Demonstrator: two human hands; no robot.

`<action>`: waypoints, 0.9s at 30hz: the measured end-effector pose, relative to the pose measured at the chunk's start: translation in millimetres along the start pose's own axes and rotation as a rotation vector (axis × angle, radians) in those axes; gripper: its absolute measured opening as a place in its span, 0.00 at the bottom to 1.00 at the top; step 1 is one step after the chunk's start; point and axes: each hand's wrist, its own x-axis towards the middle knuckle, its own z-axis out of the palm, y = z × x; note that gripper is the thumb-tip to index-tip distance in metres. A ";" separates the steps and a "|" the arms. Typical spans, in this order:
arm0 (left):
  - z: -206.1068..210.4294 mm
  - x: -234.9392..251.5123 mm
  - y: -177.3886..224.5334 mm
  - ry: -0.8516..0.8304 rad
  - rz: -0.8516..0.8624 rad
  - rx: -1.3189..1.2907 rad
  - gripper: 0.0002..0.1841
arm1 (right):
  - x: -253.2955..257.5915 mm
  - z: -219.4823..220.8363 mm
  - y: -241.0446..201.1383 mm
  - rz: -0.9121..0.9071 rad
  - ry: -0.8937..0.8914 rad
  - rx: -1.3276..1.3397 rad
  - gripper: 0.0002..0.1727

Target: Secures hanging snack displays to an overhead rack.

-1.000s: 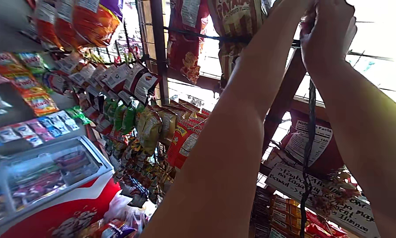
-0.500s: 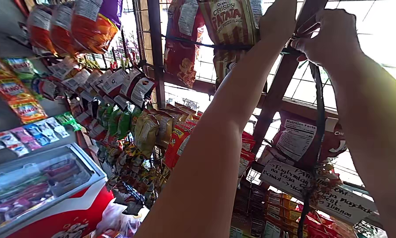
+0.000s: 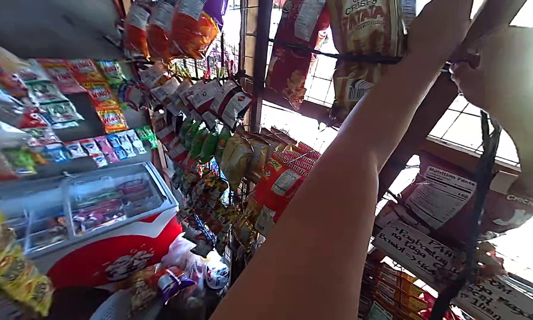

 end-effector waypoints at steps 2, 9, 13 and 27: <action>-8.3 0.3 1.2 -0.029 -0.003 -0.008 0.23 | 2.9 -0.2 -7.5 -0.006 -0.035 -0.049 0.16; -15.2 -3.7 -6.6 -0.042 0.014 -0.021 0.21 | 11.8 3.9 -10.8 0.023 -0.003 0.046 0.16; -5.3 2.4 -4.9 0.007 0.008 -0.067 0.15 | 11.9 0.3 -4.0 0.103 0.034 0.058 0.15; -29.1 -11.8 -5.9 0.036 0.049 0.017 0.13 | 20.5 -7.3 -1.1 0.214 0.001 0.028 0.21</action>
